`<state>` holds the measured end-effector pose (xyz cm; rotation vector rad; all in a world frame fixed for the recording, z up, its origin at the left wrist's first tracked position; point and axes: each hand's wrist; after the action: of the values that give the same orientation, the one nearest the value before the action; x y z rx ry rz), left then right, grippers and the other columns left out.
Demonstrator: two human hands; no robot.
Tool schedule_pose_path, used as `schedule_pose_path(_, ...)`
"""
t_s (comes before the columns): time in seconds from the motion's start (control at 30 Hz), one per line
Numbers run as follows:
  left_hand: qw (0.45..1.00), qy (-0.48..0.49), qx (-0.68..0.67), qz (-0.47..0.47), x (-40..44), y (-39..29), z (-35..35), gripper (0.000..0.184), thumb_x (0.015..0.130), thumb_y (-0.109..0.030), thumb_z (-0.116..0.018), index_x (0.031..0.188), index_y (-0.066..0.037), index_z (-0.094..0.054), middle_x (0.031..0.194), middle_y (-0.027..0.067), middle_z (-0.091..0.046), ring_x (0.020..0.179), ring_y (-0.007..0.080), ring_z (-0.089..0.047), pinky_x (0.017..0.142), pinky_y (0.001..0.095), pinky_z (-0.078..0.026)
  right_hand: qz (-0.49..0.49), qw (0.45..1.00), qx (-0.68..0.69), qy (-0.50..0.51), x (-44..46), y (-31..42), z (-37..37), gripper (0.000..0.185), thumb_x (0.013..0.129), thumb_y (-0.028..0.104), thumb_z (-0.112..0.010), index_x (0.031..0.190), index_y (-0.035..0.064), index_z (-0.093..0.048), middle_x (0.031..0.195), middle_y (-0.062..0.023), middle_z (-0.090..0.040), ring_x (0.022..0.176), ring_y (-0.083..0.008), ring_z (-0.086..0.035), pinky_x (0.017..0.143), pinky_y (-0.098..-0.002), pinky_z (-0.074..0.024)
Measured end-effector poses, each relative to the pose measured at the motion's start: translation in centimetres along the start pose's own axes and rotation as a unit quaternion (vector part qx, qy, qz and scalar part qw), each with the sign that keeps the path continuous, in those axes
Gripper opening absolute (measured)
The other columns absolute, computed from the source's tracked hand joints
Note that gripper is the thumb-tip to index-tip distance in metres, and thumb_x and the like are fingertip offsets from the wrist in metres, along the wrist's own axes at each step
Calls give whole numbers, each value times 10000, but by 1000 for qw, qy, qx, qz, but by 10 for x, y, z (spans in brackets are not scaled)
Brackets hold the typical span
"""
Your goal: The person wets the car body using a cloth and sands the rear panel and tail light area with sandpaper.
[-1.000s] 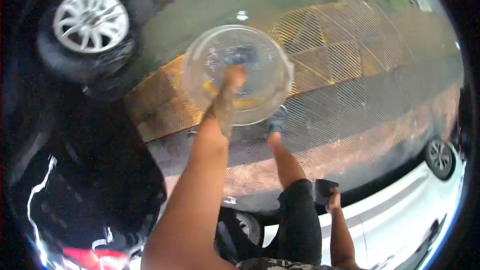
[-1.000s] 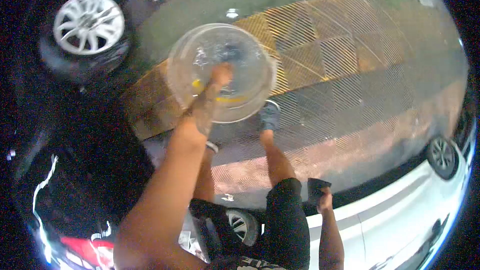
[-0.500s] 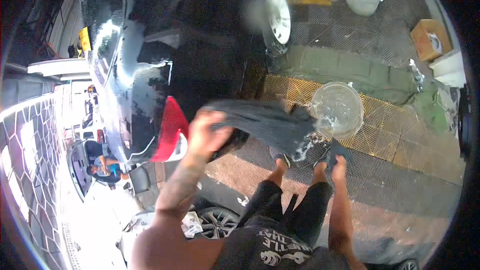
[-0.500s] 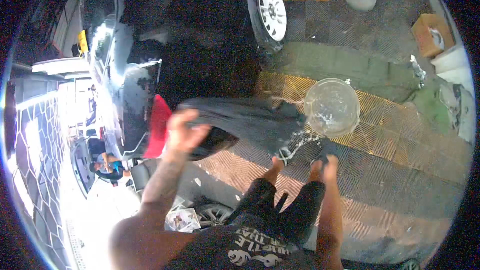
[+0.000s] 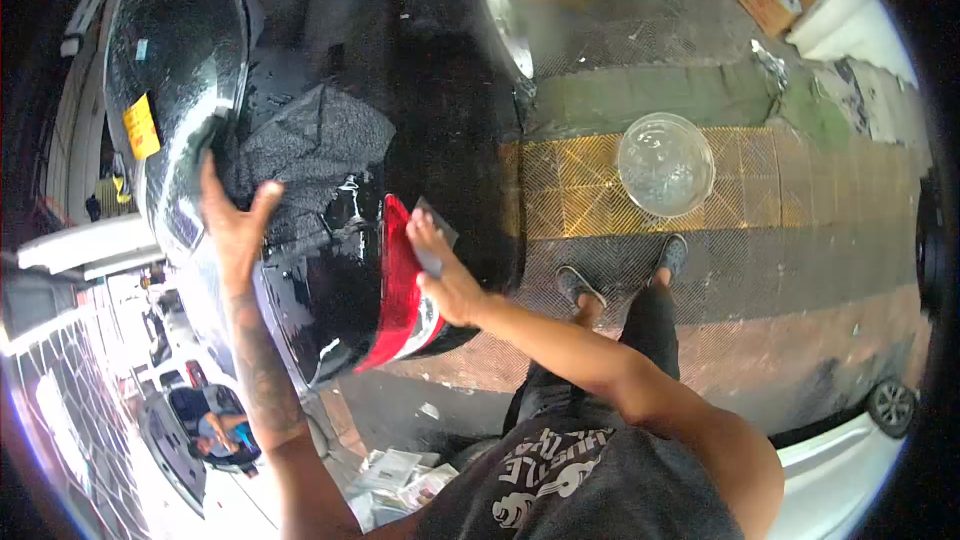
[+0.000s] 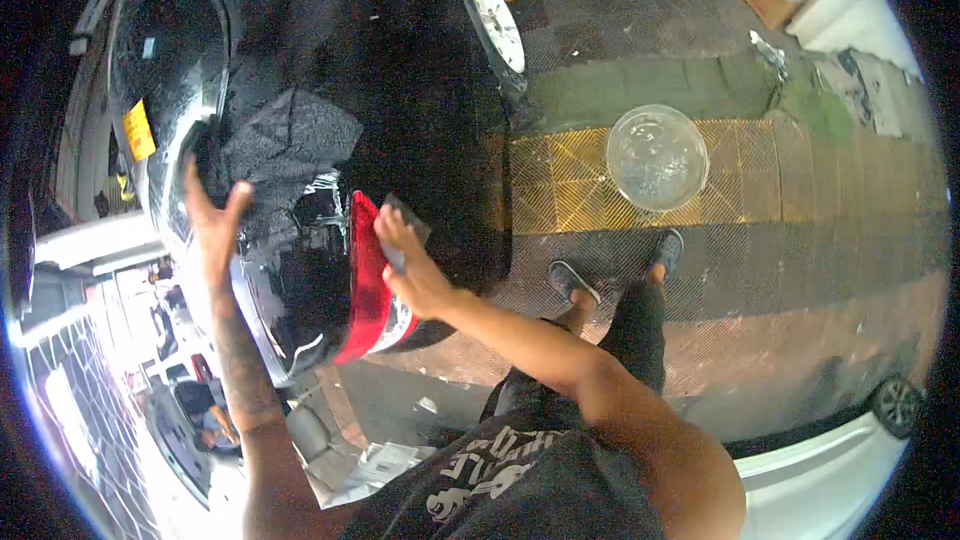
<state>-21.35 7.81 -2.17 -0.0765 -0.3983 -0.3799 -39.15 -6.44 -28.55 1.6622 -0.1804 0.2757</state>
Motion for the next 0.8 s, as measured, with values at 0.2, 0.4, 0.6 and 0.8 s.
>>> schedule_pose_path(0.2, 998, 64, 15, 13, 20, -12, -22, 790, 716, -311, -875, 1385, -87, -520, 1245, 293, -608, 1196, 448, -573, 1023, 495, -452, 25, 992, -64, -110, 101, -30, 23, 811, 1044, 575, -218, 1621, 32, -43, 1692, -208, 26, 1563, -381, 36, 1246, -531, -2)
schedule_pose_path(0.4, 995, -56, -29, -71, 56, 44, -38, 521, 617, -35, -717, 1126, -8, -610, 992, 194, -665, 961, 362, -649, 913, 413, -491, -2, 993, -65, -99, 76, -25, 10, 814, 1039, 565, -194, 1617, 15, -36, 1682, -241, 17, 1556, -416, 19, 1242, -551, -14)
schedule_pose_path(0.6, 987, -117, 1, -108, 72, 44, -43, 530, 625, -9, -677, 1151, -12, -616, 1062, 165, -670, 1046, 343, -639, 1003, 399, -450, 46, 984, -114, -126, 171, -49, 67, 765, 1043, 442, -287, 1602, -23, -52, 1672, -270, -15, 1553, -425, -12, 1249, -539, -8)
schedule_pose_path(0.8, 989, -90, 5, -117, 71, 49, -41, 547, 640, -20, -683, 1183, -19, -615, 1134, 160, -667, 1126, 333, -626, 1063, 393, -417, 62, 995, -29, -74, 55, -41, -2, 754, 1024, 430, -333, 1602, -8, -127, 1674, -254, -70, 1554, -425, -37, 1239, -581, -48)
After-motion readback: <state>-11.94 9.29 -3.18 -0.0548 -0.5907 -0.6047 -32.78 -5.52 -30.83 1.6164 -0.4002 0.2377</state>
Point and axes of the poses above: each hand's wrist, its own x-axis towards the middle knuckle, its own z-axis out of the back of the hand, y = z × x
